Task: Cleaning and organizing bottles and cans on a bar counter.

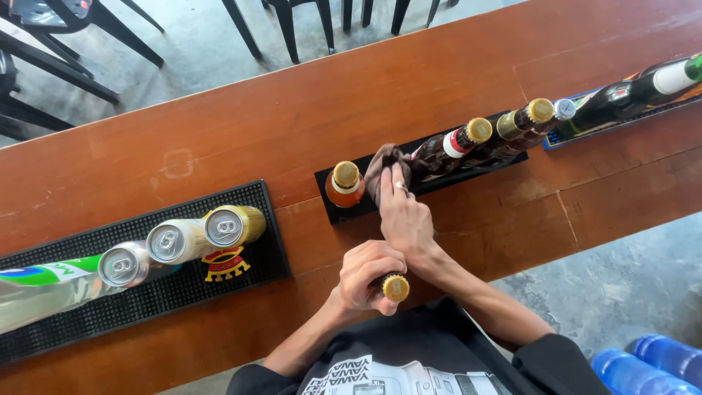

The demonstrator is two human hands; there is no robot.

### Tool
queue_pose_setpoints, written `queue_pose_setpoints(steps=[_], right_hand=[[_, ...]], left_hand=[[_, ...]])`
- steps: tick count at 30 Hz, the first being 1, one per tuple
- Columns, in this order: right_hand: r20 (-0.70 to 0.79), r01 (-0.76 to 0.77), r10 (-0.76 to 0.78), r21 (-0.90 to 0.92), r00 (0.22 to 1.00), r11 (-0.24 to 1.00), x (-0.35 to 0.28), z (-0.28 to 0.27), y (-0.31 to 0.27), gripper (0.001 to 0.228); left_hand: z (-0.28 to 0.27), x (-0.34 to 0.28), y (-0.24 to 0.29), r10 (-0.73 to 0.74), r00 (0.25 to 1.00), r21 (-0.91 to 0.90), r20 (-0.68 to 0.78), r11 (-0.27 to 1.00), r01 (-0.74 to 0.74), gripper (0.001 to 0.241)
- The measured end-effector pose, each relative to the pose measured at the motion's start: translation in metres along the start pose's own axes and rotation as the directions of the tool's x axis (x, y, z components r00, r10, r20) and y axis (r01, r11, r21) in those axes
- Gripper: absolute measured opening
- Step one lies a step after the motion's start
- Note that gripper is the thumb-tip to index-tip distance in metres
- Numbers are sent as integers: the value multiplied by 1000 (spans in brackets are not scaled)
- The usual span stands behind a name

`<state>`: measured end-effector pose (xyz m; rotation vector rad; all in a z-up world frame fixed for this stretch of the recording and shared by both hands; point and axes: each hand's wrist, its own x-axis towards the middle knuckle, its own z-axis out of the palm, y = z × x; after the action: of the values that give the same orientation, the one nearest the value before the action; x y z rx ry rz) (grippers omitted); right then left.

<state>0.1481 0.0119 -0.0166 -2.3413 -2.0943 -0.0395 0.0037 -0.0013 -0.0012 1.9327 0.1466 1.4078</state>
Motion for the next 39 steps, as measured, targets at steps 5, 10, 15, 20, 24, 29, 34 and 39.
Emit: queue_pose_setpoints(steps=[5,10,15,20,24,29,34,39], right_hand=[[-342,223,-80,401,936,889,-35,1,26,67],[-340,175,3,491,941,854,-49,6,31,68],[-212,150,-45,509,976,847,-45,4,10,60],[-161,175,-107,500,981,848,-47,-2,19,64],[-174,13,71,439,982,898,-58,3,44,66],[-174,-88,182,445,968,891,-56,2,36,65],[-76,60,-25,508,997,859,-50,-7,3,62],[-128,124,-63,561,990,818,-58,-2,20,60]], left_hand=[[1,-3,1,3,999,-29,-40,1000,-4,46],[-1,1,1,5,1000,-33,-8,999,-5,47],[0,-6,3,-3,999,33,-44,999,4,47],[-7,-10,8,-35,995,61,-95,997,41,45],[-11,-10,15,-66,992,54,-104,996,72,46],[-9,-12,13,-43,989,80,-144,995,55,47],[-10,-10,17,-71,987,77,-146,994,83,48],[-12,-12,18,-59,985,84,-162,994,73,49]])
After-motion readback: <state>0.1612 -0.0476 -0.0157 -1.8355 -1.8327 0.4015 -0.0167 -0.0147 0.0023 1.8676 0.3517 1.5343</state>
